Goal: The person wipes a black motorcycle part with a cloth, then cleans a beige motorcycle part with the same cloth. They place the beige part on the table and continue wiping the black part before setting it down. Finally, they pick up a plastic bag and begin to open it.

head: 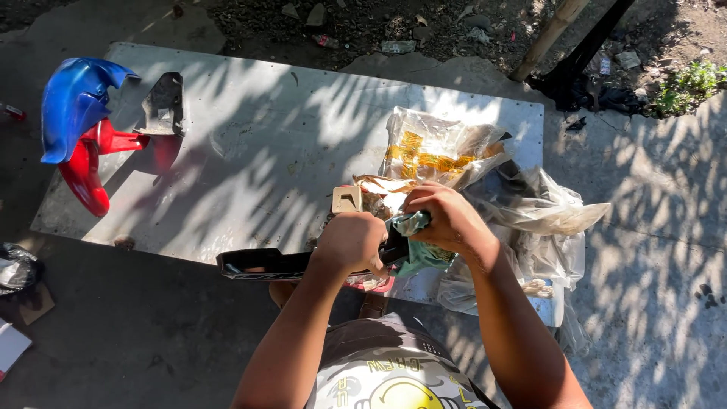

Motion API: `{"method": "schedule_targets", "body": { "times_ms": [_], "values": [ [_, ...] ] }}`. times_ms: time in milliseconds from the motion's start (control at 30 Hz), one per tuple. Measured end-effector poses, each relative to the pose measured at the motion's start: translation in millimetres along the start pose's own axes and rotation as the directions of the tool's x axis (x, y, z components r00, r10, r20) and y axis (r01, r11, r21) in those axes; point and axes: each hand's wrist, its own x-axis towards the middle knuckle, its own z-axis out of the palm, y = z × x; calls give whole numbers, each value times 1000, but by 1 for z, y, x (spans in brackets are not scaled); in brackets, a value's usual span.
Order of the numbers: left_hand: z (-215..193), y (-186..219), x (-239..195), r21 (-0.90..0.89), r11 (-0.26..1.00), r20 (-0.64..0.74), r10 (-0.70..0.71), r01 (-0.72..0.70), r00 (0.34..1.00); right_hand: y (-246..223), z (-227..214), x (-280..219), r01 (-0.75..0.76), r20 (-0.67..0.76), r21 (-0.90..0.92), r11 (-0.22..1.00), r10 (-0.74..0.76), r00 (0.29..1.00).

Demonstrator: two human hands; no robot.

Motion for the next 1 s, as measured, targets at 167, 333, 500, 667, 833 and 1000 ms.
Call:
{"method": "schedule_targets", "body": {
  "times_ms": [167,333,500,667,833,1000],
  "values": [
    [-15,1,-2,64,997,27,-36,35,999,-22,15,5,-43,-70,-182,982,31,997],
    [-40,-14,-25,29,997,69,-73,71,995,13,34,-1,-231,-230,-325,917,160,960],
    [-56,-41,-38,-33,996,-48,-90,88,995,3,43,6,-265,-436,-233,936,144,888],
    [-82,-59,-76,-182,978,-104,-119,99,987,-38,51,28,-187,-569,163,969,247,784],
    [-97,-88,-109,-264,960,-89,-120,93,989,-63,71,52,-173,-615,331,928,351,706],
    [-84,-117,-117,-303,952,-317,-151,51,936,-144,90,97,281,-766,598,751,433,474]
  ]
}}
